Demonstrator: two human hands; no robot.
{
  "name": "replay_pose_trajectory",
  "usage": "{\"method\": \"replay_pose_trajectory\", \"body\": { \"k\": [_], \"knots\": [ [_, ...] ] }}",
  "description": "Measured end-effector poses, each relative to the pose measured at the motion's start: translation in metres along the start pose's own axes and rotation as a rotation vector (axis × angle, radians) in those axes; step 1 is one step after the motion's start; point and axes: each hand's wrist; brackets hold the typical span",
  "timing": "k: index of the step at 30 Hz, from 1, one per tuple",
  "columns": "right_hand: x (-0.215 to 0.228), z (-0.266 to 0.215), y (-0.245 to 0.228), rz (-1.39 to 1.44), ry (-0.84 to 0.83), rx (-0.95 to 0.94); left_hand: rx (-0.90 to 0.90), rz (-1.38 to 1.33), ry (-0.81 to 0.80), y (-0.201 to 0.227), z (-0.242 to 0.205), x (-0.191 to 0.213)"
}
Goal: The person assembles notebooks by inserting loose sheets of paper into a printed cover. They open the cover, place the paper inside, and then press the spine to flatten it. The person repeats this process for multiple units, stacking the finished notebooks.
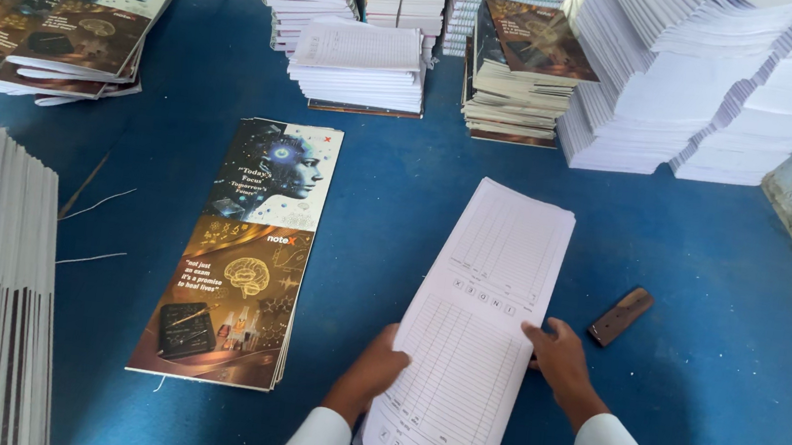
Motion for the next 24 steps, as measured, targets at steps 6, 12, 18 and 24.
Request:
{"method": "replay_pose_trajectory", "body": {
  "k": [6,12,18,24],
  "knots": [
    [0.003,0.015,-0.007,0.336,-0.118,-0.125,-0.012,0.327,-0.005,0.024,-0.025,-0.012],
    [-0.004,0.005,-0.030,0.294,-0.078,-0.208,0.118,0.238,-0.016,0.029,-0.025,-0.022],
    [-0.003,-0.026,-0.080,0.249,0.008,0.004,-0.218,0.139,0.146,0.018,-0.016,-0.025],
    [0.016,-0.037,-0.122,0.396,0.030,0.365,-0.403,0.062,0.294,0.049,-0.030,-0.017]
  ]
}}
Point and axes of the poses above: each hand's wrist, its own z-axis towards the middle knuckle, its own x-axis out of the back of the hand, y = z × x, and after that the axes turned 8 degrees about x, right-handed
